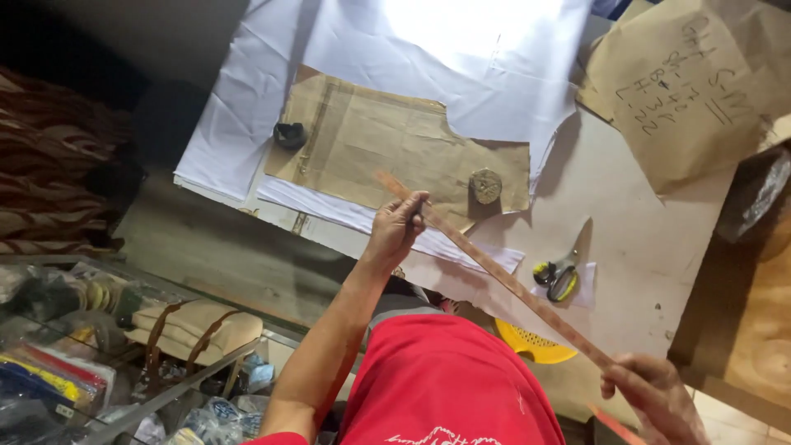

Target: The person measures a piece of white fabric using a measuring tape and a paper pattern. They then use scissors to cut the fabric along the pattern's edge. After cutting, they place the scissors down and handle the measuring tape again.

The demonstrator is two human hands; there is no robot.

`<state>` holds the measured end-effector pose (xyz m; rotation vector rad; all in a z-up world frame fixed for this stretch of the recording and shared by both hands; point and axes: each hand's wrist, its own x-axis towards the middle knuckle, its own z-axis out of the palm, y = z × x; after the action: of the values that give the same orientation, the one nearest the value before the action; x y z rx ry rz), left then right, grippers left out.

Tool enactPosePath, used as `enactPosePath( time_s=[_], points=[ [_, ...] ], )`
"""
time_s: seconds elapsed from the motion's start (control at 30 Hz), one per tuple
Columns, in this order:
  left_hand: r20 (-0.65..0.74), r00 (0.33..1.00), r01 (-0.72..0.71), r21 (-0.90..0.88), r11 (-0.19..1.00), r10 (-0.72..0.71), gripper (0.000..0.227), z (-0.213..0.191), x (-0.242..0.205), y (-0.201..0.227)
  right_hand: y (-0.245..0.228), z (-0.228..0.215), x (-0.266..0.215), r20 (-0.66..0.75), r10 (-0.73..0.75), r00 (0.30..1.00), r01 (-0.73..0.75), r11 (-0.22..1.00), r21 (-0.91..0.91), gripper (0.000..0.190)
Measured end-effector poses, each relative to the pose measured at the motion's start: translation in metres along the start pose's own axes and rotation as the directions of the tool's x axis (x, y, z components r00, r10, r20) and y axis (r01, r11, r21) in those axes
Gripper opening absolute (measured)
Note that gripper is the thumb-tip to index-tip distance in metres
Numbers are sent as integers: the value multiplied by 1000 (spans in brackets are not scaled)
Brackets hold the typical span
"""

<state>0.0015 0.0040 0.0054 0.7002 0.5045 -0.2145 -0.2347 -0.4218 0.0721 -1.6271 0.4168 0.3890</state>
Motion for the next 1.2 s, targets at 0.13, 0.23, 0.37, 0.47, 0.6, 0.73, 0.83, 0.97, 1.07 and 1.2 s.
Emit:
enactPosePath(
  time_s=[0.13, 0.23, 0.37, 0.47, 0.6, 0.73, 0.83, 0.97, 1.07, 1.2],
  points=[
    [30, 993, -118, 103, 988, 115, 18, 13, -9, 22, 51, -16, 4, 62, -40, 997, 24, 974, 227, 17],
    [-16, 984, -171, 131, 976, 175, 18, 16, -7, 31, 69, -21, 5, 70, -7, 998, -13, 959, 283, 17],
    [28, 953, -297, 263, 918, 301, 16, 27, -19, 48, 83, -27, 8, 100, -26, 995, 3, 975, 223, 24],
    [83, 933, -356, 345, 868, 350, 16, 33, -25, 54, 91, -25, 6, 68, 8, 998, -32, 932, 361, 18],
    [86, 937, -345, 388, 855, 339, 32, 58, -52, 71, 117, -37, 12, 109, -1, 994, -41, 925, 377, 17],
    [32, 934, -329, 469, 820, 356, 32, 61, -50, 71, 129, -34, 10, 48, 30, 998, -48, 904, 425, 15],
    [-6, 931, -329, 414, 849, 364, 27, 53, -35, 63, 148, -28, 12, 57, -53, 997, 18, 868, 496, 11],
    [-125, 942, -266, 293, 919, 312, 25, 46, -10, 54, 161, -18, 13, 105, -137, 985, 46, 796, 603, 15],
    [-235, 953, -123, 268, 956, 189, 21, 47, -1, 52, 162, -11, 7, 92, -148, 985, 58, 773, 631, 14],
    [-271, 952, -71, 253, 965, 141, 16, 26, 18, 38, 166, -11, 3, 111, -107, 988, 27, 828, 560, 16]
  ],
)
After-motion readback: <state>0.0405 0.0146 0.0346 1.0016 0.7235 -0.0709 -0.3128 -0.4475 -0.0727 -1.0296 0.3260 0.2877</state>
